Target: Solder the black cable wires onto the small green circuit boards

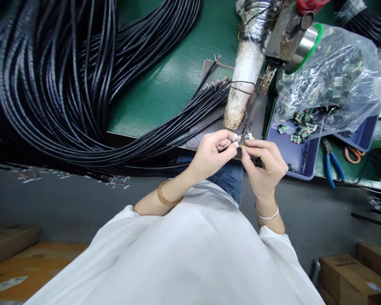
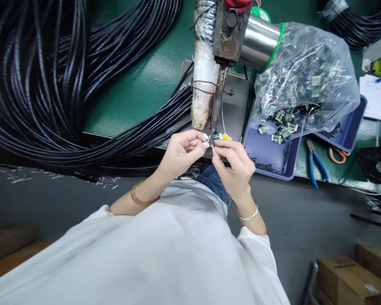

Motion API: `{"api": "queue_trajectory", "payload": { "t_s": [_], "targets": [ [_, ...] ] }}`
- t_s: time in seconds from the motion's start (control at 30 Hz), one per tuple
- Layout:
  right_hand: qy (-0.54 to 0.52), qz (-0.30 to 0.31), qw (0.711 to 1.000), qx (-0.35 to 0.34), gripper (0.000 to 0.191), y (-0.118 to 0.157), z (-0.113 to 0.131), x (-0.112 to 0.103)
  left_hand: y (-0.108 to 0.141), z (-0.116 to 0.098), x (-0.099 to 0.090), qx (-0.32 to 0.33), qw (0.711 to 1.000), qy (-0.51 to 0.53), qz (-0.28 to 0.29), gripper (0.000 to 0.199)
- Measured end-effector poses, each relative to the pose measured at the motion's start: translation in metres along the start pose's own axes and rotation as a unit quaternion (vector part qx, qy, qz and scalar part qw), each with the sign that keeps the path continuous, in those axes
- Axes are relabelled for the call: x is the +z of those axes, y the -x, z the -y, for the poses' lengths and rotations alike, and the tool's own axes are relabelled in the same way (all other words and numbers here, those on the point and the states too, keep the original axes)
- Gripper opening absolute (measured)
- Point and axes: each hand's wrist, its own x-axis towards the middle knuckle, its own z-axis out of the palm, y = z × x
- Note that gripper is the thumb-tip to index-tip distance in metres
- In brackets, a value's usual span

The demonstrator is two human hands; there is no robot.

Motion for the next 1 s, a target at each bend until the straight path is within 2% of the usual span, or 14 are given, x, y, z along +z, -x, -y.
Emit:
{"api": "queue_trajectory", "payload": {
  "t_s": [0.27, 0.37, 0.43, 0.53, 0.67, 0.73, 0.8, 0.87, 0.93, 1.0],
  "targets": [
    [0.020, 0.040, 0.998, -0.044, 0.018, 0.006, 0.000, 0.000, 0.000, 0.007, -0.005, -0.028, 1.000, 0.007, 0.010, 0.008],
    [0.028, 0.024, 0.998, -0.043, 0.018, 0.007, -0.001, -0.001, 0.001, 0.007, -0.005, -0.024, 0.999, -0.010, 0.020, 0.009],
    [0.038, -0.002, 0.999, -0.013, 0.015, 0.007, -0.001, -0.004, 0.004, 0.006, -0.004, -0.015, 0.999, -0.024, 0.033, 0.008],
    [0.014, 0.000, 0.996, 0.088, 0.006, 0.007, 0.000, -0.007, 0.009, 0.003, -0.003, 0.000, 0.997, -0.053, 0.049, 0.005],
    [-0.118, 0.024, 0.969, 0.216, 0.013, 0.010, -0.003, -0.010, 0.016, 0.001, -0.005, 0.021, 0.999, -0.041, 0.006, 0.006],
    [-0.191, 0.045, 0.949, 0.245, 0.016, 0.011, -0.005, -0.010, 0.018, 0.000, -0.008, 0.025, 1.000, -0.003, -0.010, 0.009],
    [-0.234, 0.080, 0.935, 0.254, 0.017, 0.011, -0.007, -0.012, 0.019, -0.001, -0.012, 0.004, 0.999, 0.047, 0.014, 0.012],
    [-0.211, 0.088, 0.940, 0.252, 0.016, 0.013, -0.006, -0.014, 0.019, -0.002, -0.015, -0.033, 0.994, 0.087, 0.054, 0.015],
    [-0.125, 0.042, 0.965, 0.227, 0.009, 0.015, -0.002, -0.017, 0.019, -0.002, -0.016, -0.053, 0.991, 0.105, 0.071, 0.017],
    [-0.033, -0.014, 0.985, 0.170, 0.007, 0.018, 0.004, -0.019, 0.019, -0.002, -0.016, -0.048, 0.991, 0.108, 0.065, 0.015]
  ]
}}
